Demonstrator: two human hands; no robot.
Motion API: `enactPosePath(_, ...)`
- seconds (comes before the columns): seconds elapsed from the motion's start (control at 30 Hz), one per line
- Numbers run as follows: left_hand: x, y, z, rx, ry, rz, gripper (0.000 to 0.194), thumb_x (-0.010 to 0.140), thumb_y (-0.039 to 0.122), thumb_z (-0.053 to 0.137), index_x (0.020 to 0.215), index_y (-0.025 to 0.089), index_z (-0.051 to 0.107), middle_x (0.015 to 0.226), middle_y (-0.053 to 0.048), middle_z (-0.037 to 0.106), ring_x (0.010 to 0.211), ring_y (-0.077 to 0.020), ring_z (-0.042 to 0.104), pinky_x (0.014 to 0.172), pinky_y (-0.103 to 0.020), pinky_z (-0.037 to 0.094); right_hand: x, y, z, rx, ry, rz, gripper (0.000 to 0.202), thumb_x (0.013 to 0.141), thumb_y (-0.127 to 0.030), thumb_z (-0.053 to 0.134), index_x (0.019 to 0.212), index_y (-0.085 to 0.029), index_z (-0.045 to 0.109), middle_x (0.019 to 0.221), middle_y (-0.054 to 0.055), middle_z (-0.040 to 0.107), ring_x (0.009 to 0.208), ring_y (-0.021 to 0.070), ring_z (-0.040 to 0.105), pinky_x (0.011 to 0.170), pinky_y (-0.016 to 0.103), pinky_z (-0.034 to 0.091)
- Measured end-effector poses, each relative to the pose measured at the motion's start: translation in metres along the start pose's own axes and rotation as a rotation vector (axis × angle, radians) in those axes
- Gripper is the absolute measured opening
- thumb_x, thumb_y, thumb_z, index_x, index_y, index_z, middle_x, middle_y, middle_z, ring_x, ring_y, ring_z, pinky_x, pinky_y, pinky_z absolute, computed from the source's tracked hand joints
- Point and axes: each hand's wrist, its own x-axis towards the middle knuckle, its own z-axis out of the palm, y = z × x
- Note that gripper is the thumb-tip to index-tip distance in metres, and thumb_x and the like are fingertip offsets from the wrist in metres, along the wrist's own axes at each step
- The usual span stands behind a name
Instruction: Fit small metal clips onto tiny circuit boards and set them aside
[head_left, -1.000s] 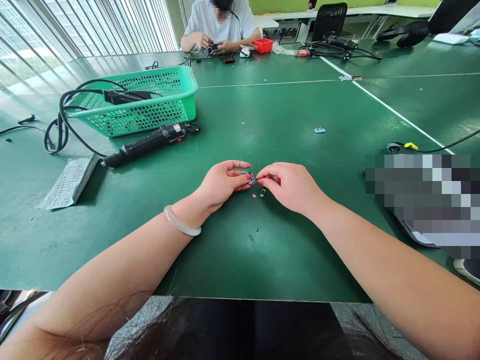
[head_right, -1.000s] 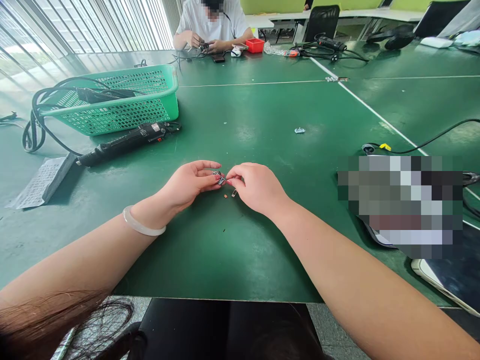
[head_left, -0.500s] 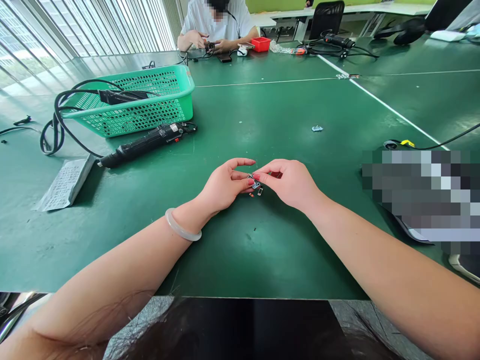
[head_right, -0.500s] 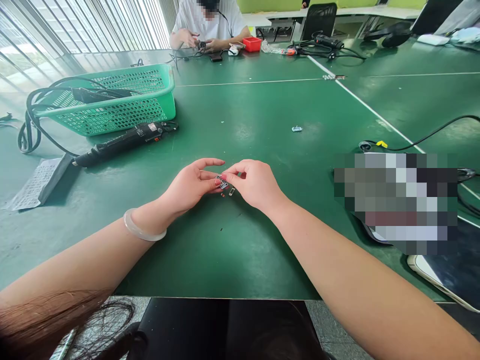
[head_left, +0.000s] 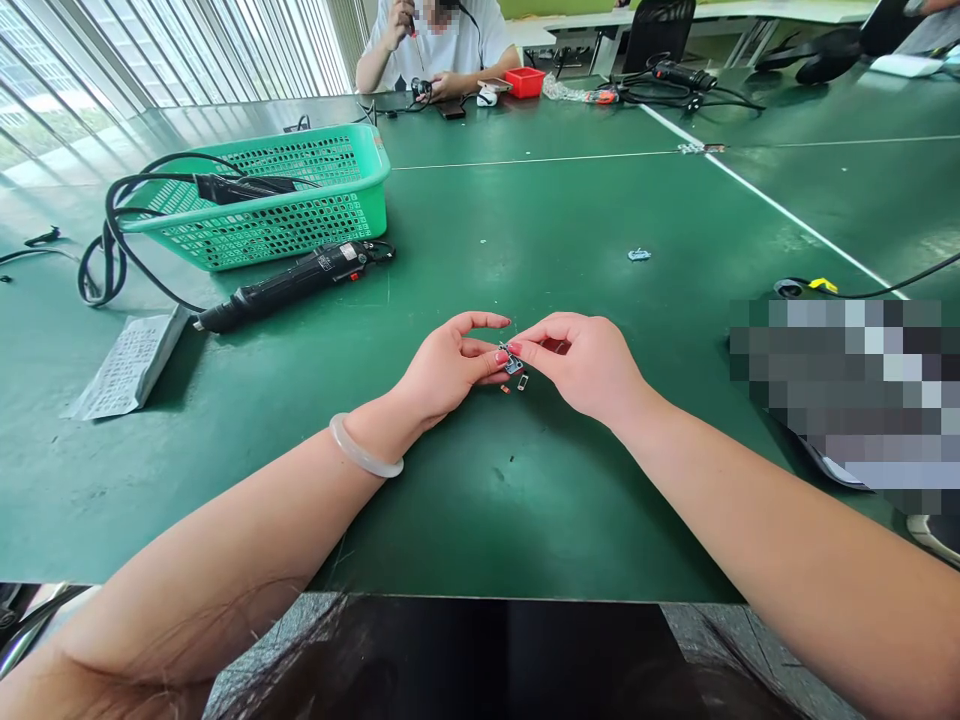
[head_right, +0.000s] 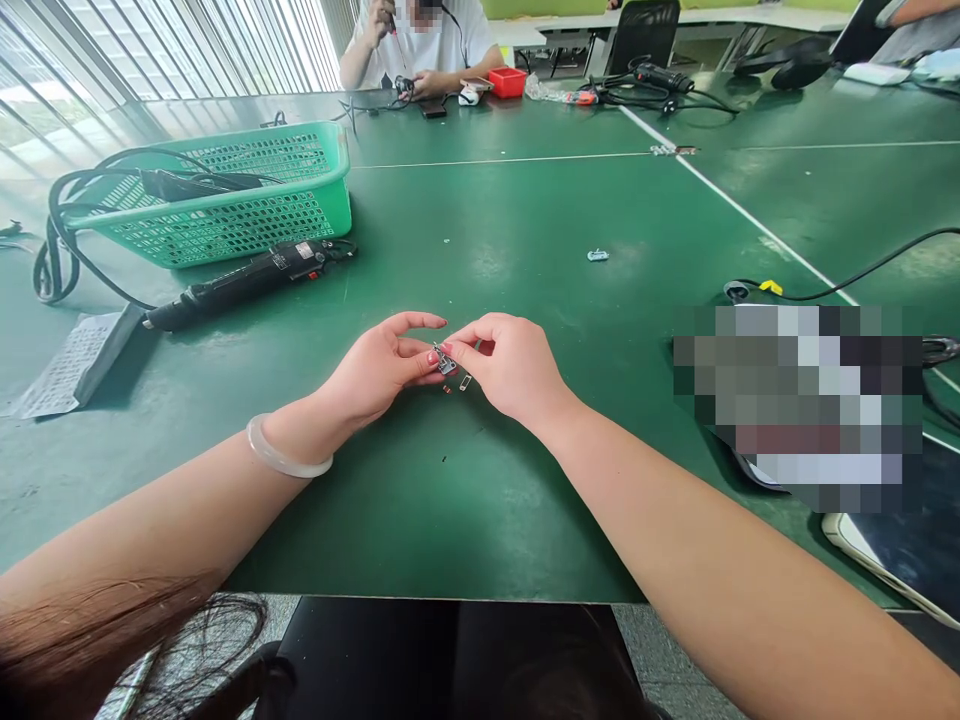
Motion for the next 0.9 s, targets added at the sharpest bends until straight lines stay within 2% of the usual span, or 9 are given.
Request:
enactPosePath(0.37, -0.0033, 0.0044, 0.0023, 0.118, 0.017, 0.040, 0.024, 0.085, 0.004, 0.068, 0.105, 0.015, 0.060, 0.064, 0.000, 0.074, 0.060, -0.0116, 0.070, 0.073, -0.028, 0.059, -0.0024, -0.0048, -0.0018, 0.001, -0.017, 0.021, 0.013, 0.083, -0.026, 0.070, 0.074, -0.022, 0.078, 0.079, 0.002, 0.074, 0.071, 0.0164, 0.063, 0.068, 0.033, 0.048)
enactPosePath(0.73, -0.0040, 0.0017, 0.0030, 0.085, 0.018, 0.005, 0.021, 0.088, 0.003, 0.065, 0.104, 0.015, 0.060, 0.063, -0.001, 0.074, 0.062, -0.0123, 0.072, 0.072, -0.027, 0.059, -0.0044, -0.0076, 0.0006, -0.057, 0.023, -0.017, 0.015, 0.081, -0.022, 0.068, 0.068, -0.022, 0.076, 0.075, 0.002, 0.073, 0.070, 0.0168, 0.063, 0.066, 0.032, 0.049)
enactPosePath(0.9, -0.0024, 0.0007, 0.0022, 0.087, 0.007, 0.022, 0.021, 0.086, 0.003, 0.068, 0.102, 0.015, 0.060, 0.064, 0.000, 0.074, 0.062, -0.0127, 0.072, 0.071, -0.027, 0.059, -0.0029, -0.0079, -0.0014, 0.043, -0.029, 0.084, 0.014, 0.080, -0.029, 0.070, 0.071, -0.021, 0.078, 0.071, 0.003, 0.074, 0.066, 0.0173, 0.064, 0.066, 0.033, 0.049)
